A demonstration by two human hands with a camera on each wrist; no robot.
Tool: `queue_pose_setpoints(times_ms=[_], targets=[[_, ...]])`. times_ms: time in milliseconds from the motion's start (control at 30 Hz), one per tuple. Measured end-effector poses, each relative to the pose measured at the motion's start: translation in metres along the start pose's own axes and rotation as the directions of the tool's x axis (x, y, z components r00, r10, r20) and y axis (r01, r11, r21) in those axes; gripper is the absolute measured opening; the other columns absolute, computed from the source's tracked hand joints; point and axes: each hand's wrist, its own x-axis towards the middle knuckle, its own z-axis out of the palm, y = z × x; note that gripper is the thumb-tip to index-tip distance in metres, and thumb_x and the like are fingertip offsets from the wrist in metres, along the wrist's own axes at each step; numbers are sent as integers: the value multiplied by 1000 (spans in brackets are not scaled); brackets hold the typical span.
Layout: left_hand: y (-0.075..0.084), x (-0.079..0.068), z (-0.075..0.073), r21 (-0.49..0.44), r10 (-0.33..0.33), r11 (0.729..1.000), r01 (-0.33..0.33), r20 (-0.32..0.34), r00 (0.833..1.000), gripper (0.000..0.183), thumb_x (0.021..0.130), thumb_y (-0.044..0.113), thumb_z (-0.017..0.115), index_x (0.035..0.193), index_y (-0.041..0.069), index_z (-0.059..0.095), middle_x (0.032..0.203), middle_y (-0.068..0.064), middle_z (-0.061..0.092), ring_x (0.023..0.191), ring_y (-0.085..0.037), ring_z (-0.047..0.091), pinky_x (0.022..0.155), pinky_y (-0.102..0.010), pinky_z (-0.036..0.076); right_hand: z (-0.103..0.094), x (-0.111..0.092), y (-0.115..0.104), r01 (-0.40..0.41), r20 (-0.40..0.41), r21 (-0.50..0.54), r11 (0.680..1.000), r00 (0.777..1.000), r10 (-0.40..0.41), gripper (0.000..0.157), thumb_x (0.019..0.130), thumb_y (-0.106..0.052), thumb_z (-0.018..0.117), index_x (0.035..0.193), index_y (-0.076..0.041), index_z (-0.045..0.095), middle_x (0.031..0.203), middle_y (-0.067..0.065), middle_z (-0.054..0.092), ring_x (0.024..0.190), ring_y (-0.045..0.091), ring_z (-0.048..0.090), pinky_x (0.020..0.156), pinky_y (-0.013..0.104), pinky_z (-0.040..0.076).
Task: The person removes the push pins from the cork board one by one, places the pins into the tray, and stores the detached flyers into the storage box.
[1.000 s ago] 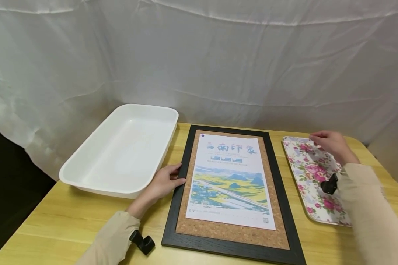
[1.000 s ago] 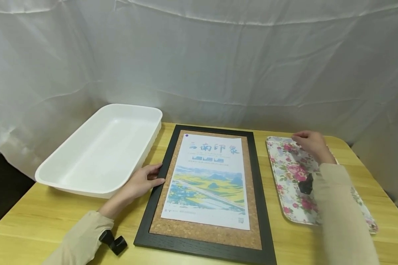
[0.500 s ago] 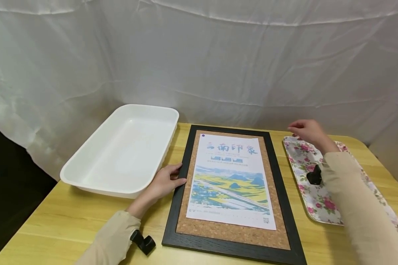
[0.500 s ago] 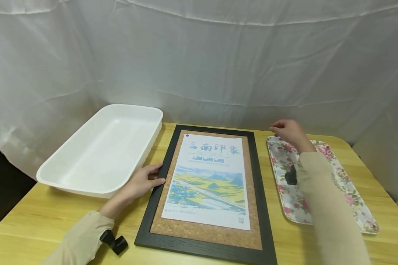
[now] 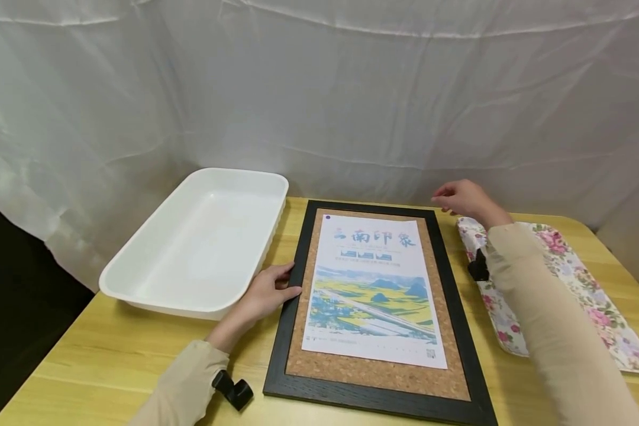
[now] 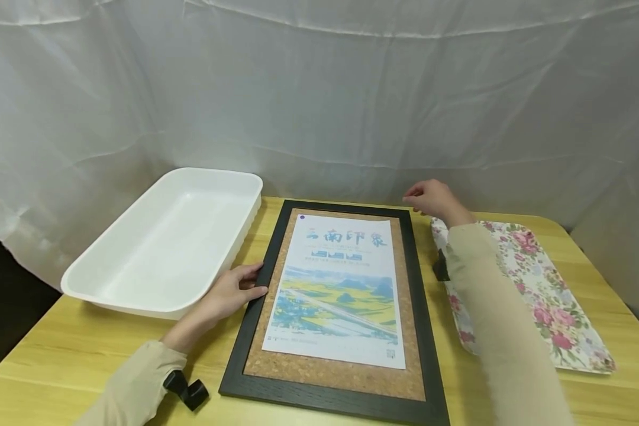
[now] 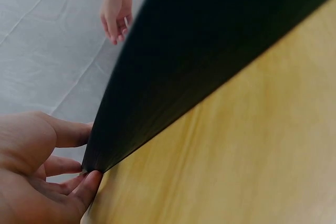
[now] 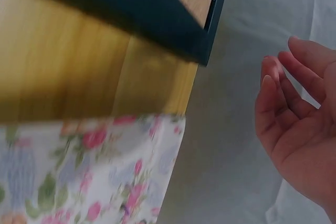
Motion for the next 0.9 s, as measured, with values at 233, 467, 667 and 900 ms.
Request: queue_pose_setpoints(times_ms=[233,467,667,900], targets=[[1,-1,1,3,9,1000,-9,7,1000,61,90,1,67,143,-8,40,125,-23,56,108,-33,59,83,-37,53,19,15,-19,4,28,17,1000,1000,-5,36,99,-21,56,118,9,61,106,27,62,89,36,61,81,49,52],[2,-1,0,-2,16,1000,-16,5,1000,61,90,1,67,143,-8,40,124,-23,56,108,-33,59,83,-37,53,37,25,-41,-5,41,33,999,999,3,33,98,-17,57,120,8,62,108,26,63,89,31,61,76,40,53],[-1,-1,-2,1,6,1000,-6,0,1000,61,90,1,67,143,-8,40,124,-23,56,109,-34,59,83,-38,53,56,34,-60,-87,93,105,991,993,78,33,98,-17,57,123,5,61,113,19,61,93,28,58,83,40,50],[-5,-3,-4,-10,-8,1000,8,-9,1000,61,90,1,67,143,-8,40,126,-23,55,109,-33,58,83,-37,53,74,42,-75,-122,140,112,986,984,106,34,98,-20,59,123,3,61,109,18,61,91,26,56,85,38,50]])
